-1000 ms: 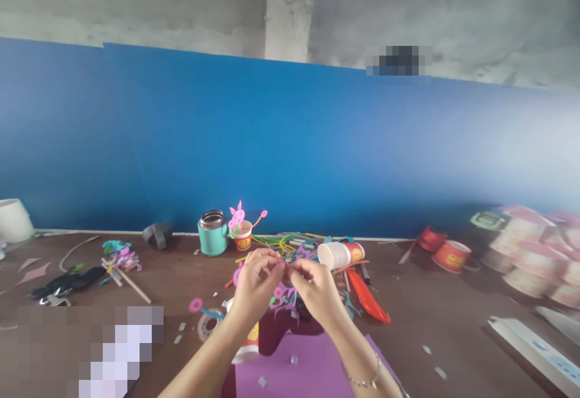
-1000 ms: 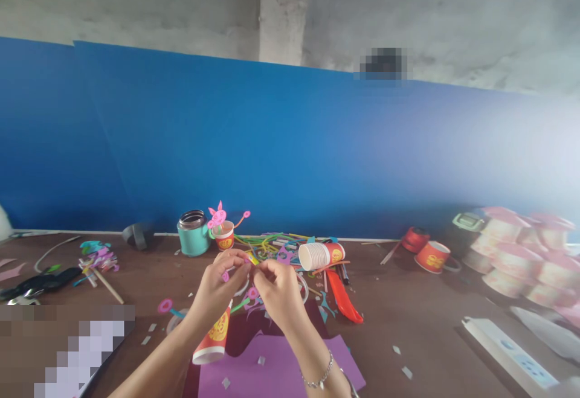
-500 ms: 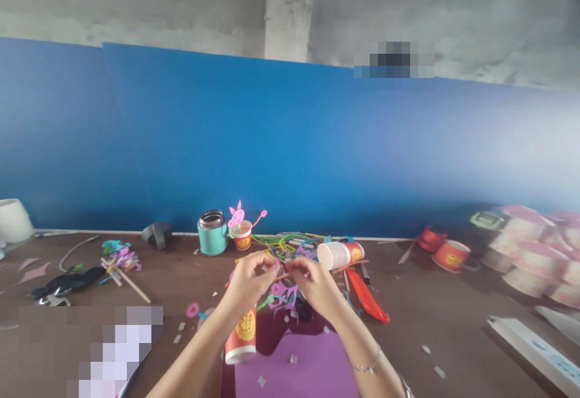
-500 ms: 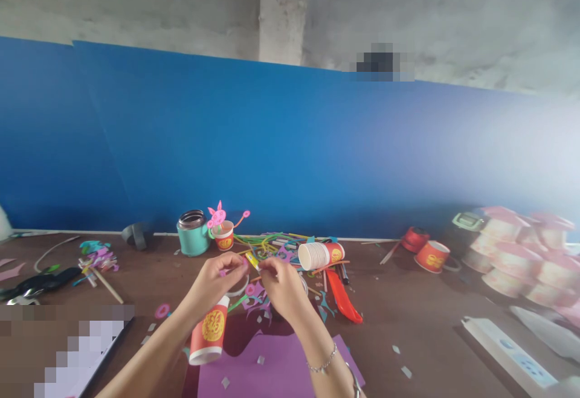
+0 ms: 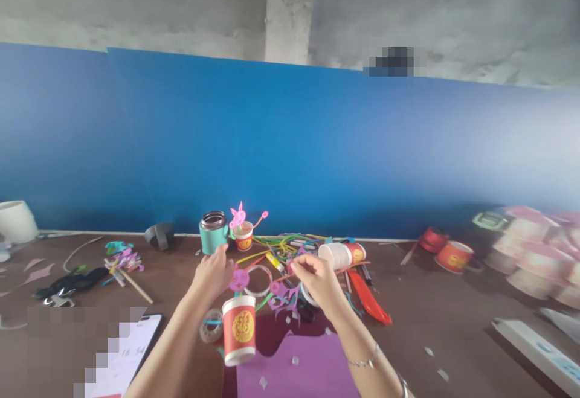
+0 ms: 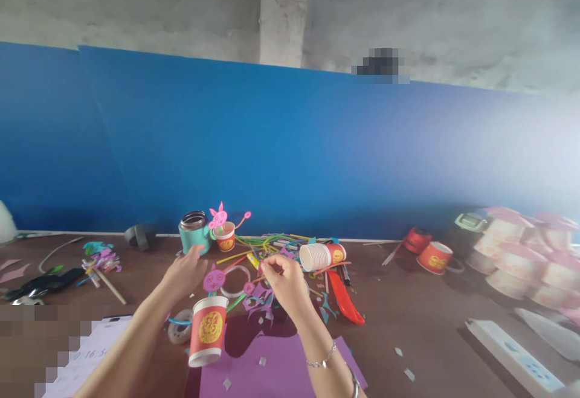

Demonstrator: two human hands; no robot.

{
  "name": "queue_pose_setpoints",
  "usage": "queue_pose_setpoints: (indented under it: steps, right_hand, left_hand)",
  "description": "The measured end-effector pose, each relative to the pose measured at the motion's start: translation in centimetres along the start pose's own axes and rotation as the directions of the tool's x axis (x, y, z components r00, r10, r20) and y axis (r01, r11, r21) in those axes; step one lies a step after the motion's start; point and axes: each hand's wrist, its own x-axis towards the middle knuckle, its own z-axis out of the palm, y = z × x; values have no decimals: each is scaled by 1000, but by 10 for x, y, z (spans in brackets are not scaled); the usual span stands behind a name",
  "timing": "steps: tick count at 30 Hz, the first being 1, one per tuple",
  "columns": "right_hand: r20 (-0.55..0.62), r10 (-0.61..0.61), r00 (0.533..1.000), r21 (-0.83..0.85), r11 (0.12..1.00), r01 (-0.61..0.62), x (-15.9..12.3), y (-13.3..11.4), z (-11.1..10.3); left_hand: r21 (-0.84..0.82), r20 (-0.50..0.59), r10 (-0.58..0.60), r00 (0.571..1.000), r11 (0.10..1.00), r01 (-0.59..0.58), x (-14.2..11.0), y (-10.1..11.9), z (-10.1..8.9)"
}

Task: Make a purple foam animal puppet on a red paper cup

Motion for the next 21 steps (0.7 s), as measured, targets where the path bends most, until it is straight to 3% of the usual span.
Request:
queue_pose_setpoints:
  steps: [2,5,10,13,21]
  right_hand:
    - [-1,28,1000,34,999,-28,1,3,2]
    - [12,76,997,95,992,-77,1,4,4]
    - [-13,134,991,137,982,-131,6,11,4]
    - [-28,121,992,151,982,-116,9,15,4]
    - [59,143,988,234,960,-153,4,4,3]
  left_hand:
    - [-21,57,-67,996,997,68,5,-12,4]
    - [-117,156,-69,985,989,87,4,-14,12]
    - [-343,282,44,958,938,58,-11,15,15]
    - [-597,396,158,904,793,124,-25,35,15]
    - [-666,400,191,896,732,142,-42,53,22]
